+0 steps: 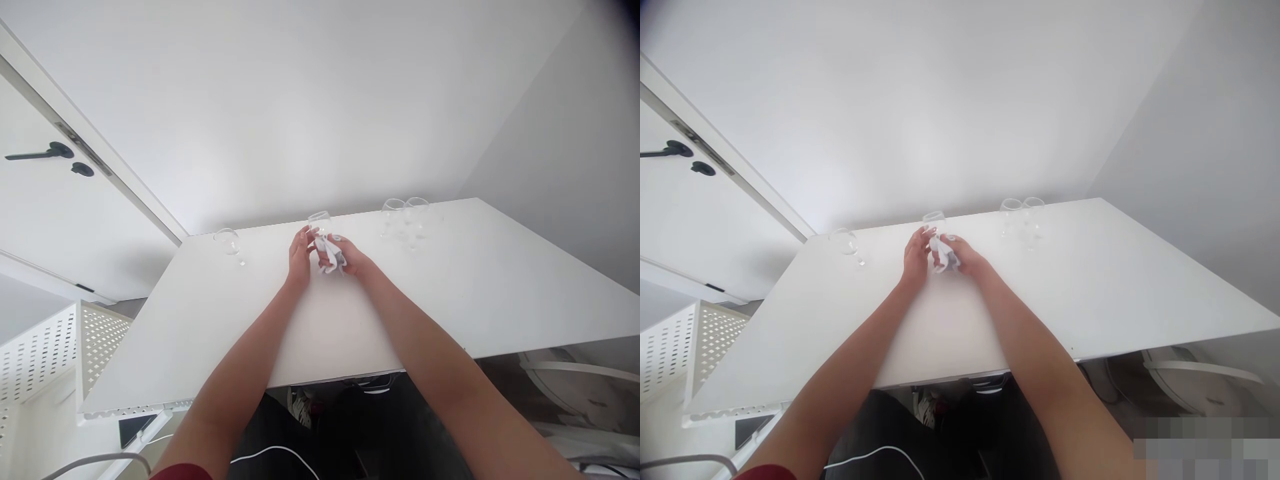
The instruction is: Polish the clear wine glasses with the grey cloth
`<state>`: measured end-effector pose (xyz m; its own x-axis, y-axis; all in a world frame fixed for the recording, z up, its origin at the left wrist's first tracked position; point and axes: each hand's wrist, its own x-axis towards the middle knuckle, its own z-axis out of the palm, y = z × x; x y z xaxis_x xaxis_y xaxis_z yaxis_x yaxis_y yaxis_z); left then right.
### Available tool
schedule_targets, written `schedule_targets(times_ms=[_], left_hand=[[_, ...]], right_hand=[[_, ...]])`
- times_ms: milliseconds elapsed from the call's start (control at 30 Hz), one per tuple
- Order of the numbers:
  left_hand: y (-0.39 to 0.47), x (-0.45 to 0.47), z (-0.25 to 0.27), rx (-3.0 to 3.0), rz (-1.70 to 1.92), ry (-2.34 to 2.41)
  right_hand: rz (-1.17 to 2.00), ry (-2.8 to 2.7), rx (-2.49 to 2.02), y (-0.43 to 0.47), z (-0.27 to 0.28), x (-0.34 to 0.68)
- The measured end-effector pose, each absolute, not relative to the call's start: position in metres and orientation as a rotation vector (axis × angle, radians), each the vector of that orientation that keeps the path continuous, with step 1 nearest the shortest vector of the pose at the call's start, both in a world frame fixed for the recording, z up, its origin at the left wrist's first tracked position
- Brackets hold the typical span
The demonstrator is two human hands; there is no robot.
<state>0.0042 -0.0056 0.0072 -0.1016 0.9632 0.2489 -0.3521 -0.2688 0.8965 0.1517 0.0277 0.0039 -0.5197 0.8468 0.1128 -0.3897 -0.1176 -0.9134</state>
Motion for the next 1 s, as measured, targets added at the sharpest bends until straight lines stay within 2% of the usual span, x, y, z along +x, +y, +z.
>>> schedule_targets(times_ms=[133,333,400,633,733,900,1000], left_hand=[[-0.008,0.006,0.012,1.023,1.467,0.660],[-0.008,0.003,0.012,1.074,1.563,0.734],[-0.008,0.003,0.012,1.083,1.591,0.753],[-0.006,0.004,0.008,0.944,1.559,0.724],[-0.005,0.004,0.007,0.929,1.553,0.700],[-0.002,0.002,0.004,0.886,1.591,0.745],[0.000,0.002,0.003,0.867,1.599,0.757]], right_hand=[[1.837,-1.411,-0.575,0.023,0.004,0.148],[1.305,-1.648,-0.670,0.022,0.006,0.135],[1.225,-1.652,-0.695,0.021,0.007,0.132],[1.943,-1.338,-0.677,0.018,0.010,0.149],[1.908,-1.330,-0.656,0.019,0.010,0.148],[1.576,-1.498,-0.700,0.025,0.005,0.138],[1.677,-1.435,-0.711,0.027,0.004,0.139]])
